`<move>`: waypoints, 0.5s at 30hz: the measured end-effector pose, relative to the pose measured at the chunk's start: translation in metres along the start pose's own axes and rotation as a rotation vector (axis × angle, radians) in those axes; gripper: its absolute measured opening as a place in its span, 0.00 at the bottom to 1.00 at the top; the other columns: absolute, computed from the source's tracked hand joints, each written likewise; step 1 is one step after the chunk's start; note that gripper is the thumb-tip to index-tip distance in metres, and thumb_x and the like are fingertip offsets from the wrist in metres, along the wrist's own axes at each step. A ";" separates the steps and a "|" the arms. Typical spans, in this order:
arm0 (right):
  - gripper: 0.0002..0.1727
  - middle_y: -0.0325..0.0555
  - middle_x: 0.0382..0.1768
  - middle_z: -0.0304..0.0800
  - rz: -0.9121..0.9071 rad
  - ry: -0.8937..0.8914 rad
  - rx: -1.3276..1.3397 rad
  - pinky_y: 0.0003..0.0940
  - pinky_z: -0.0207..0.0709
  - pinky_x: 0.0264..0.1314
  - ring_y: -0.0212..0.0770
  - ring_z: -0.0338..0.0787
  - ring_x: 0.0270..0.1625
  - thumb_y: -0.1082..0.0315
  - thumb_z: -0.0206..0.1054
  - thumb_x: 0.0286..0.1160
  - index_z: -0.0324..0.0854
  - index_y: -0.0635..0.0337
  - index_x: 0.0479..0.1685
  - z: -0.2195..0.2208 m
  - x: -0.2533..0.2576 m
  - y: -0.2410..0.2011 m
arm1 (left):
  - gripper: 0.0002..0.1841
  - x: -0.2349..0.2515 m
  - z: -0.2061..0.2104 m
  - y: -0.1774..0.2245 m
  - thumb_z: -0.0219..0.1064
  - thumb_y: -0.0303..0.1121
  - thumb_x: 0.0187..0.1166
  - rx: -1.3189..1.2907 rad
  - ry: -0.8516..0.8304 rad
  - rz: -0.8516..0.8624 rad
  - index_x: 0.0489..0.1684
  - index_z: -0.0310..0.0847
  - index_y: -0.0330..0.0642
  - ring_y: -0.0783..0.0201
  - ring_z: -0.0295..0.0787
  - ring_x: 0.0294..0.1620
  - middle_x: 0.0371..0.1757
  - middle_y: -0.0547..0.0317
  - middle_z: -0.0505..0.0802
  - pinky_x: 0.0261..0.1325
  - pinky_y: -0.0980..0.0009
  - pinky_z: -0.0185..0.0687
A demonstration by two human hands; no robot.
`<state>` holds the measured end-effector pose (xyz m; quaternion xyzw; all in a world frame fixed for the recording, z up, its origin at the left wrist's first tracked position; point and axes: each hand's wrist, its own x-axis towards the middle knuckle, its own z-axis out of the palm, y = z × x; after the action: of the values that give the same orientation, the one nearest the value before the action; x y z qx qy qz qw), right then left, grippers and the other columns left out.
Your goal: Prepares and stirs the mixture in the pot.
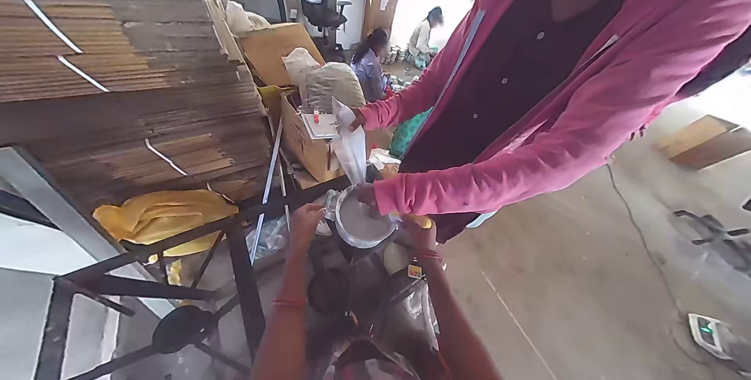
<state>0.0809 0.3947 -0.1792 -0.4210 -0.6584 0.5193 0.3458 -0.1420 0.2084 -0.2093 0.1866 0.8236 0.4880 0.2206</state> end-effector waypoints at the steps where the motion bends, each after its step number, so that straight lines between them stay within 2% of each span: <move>1: 0.11 0.49 0.35 0.94 -0.005 -0.061 0.014 0.34 0.92 0.45 0.36 0.94 0.35 0.71 0.78 0.69 0.87 0.70 0.43 0.000 -0.002 -0.001 | 0.18 0.000 -0.001 0.002 0.69 0.37 0.83 -0.005 -0.007 -0.013 0.63 0.86 0.34 0.47 0.90 0.60 0.57 0.41 0.93 0.69 0.46 0.79; 4: 0.12 0.50 0.38 0.95 0.047 -0.150 0.005 0.36 0.94 0.45 0.39 0.96 0.37 0.71 0.77 0.70 0.87 0.69 0.47 -0.012 -0.006 -0.012 | 0.17 -0.002 -0.002 0.006 0.69 0.35 0.82 -0.032 -0.013 -0.059 0.64 0.86 0.36 0.51 0.91 0.57 0.56 0.43 0.94 0.66 0.49 0.81; 7: 0.15 0.51 0.35 0.95 0.086 -0.001 -0.031 0.38 0.92 0.44 0.39 0.96 0.34 0.69 0.79 0.69 0.85 0.70 0.46 -0.014 0.001 -0.011 | 0.17 -0.003 -0.001 0.006 0.69 0.36 0.83 -0.026 -0.011 -0.055 0.64 0.86 0.36 0.51 0.91 0.57 0.55 0.43 0.94 0.65 0.50 0.82; 9: 0.14 0.52 0.34 0.94 0.077 0.054 0.008 0.37 0.92 0.44 0.38 0.94 0.33 0.72 0.79 0.68 0.84 0.72 0.46 -0.007 0.004 -0.004 | 0.17 -0.003 -0.001 0.005 0.69 0.36 0.83 -0.023 -0.008 -0.040 0.64 0.86 0.35 0.49 0.91 0.59 0.57 0.41 0.93 0.67 0.47 0.80; 13: 0.13 0.53 0.38 0.95 0.054 -0.098 0.073 0.37 0.94 0.44 0.41 0.96 0.36 0.74 0.77 0.69 0.85 0.73 0.48 -0.005 -0.003 -0.003 | 0.17 -0.001 -0.002 0.004 0.70 0.36 0.82 -0.033 -0.008 -0.040 0.63 0.87 0.35 0.49 0.91 0.59 0.57 0.41 0.93 0.67 0.48 0.81; 15: 0.13 0.52 0.38 0.95 0.072 -0.095 0.034 0.38 0.95 0.43 0.41 0.97 0.36 0.73 0.78 0.69 0.85 0.72 0.48 -0.012 -0.003 -0.009 | 0.18 -0.001 -0.002 0.004 0.70 0.36 0.82 -0.039 -0.009 -0.037 0.63 0.86 0.35 0.50 0.91 0.58 0.57 0.41 0.93 0.67 0.49 0.81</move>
<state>0.0908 0.3955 -0.1682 -0.4134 -0.6496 0.5620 0.3022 -0.1422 0.2080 -0.2046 0.1693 0.8162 0.4990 0.2369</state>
